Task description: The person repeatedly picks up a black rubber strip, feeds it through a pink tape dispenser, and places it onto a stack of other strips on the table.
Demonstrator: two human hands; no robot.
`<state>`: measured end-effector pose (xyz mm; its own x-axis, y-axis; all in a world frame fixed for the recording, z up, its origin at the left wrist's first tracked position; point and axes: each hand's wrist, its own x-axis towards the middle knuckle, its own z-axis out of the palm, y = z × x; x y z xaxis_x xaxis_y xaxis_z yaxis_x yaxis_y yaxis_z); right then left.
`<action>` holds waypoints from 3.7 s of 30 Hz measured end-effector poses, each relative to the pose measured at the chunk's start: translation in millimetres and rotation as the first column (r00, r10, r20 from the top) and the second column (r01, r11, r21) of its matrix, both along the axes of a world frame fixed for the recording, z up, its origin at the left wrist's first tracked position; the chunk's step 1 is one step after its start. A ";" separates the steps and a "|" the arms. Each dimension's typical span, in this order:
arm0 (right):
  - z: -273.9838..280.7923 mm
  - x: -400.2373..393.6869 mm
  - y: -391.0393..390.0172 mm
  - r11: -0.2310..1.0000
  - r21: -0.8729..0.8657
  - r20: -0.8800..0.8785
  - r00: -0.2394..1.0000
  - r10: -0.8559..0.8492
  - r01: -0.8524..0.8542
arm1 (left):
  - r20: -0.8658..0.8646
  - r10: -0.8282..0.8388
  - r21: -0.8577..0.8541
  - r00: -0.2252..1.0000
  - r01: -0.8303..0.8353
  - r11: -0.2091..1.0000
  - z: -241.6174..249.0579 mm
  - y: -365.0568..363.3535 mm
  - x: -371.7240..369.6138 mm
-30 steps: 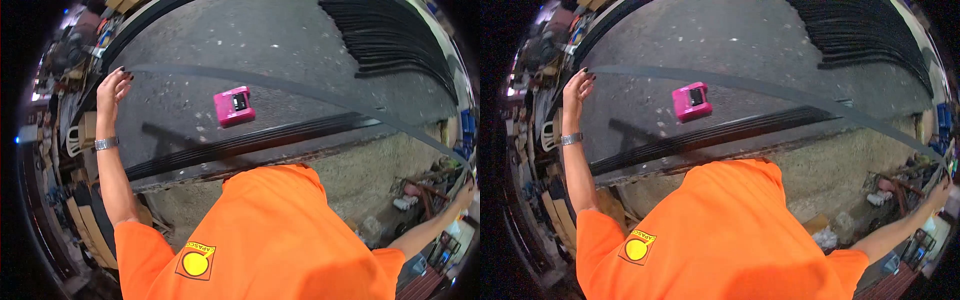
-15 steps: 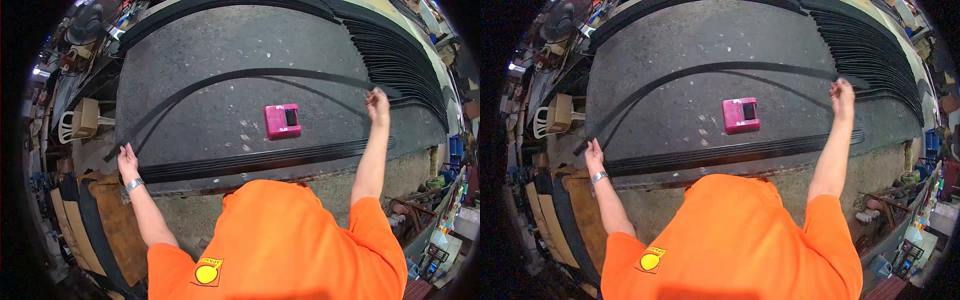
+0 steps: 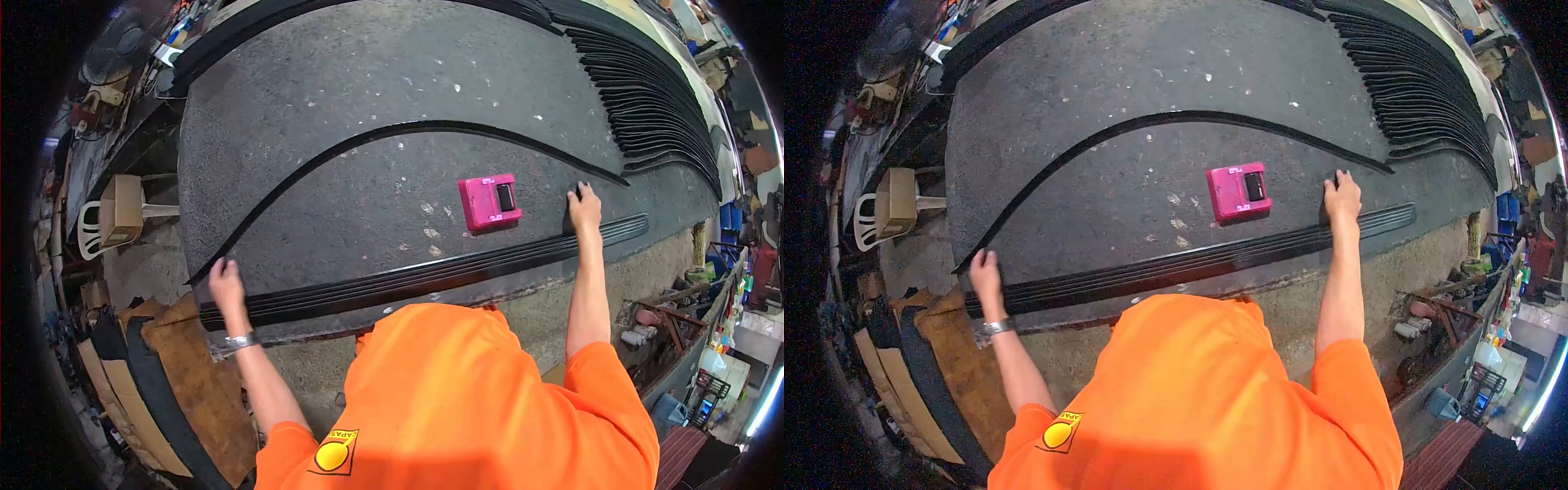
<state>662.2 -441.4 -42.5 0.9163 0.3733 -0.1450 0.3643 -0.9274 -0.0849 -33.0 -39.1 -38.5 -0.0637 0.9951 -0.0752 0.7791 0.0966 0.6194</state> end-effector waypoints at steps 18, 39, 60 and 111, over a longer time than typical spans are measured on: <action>-0.3 -45.0 5.5 0.983 -0.053 0.280 0.942 0.184 -0.176 | -0.514 -0.463 -0.398 0.722 0.278 0.874 22.6 -85.0 178.9; 8.3 -40.0 -5.3 0.939 0.247 0.318 0.936 0.154 -0.238 | -0.598 -0.472 -0.418 0.648 0.251 0.873 24.5 -74.3 175.6; 6.8 -36.5 -6.7 0.944 0.231 0.305 0.939 0.161 -0.237 | -0.417 -0.891 -0.043 0.177 0.976 0.214 48.0 -82.2 581.7; 8.4 -36.2 58.5 0.782 0.424 0.242 0.889 0.389 -0.457 | -0.532 -0.767 0.216 0.358 0.934 0.286 22.9 -69.8 486.9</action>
<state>626.0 -382.9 -34.0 0.6477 0.7185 0.2535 0.7498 -0.5419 -0.3796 453.9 -108.8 -15.6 0.9072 0.3767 0.1870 0.3610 -0.9256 0.1133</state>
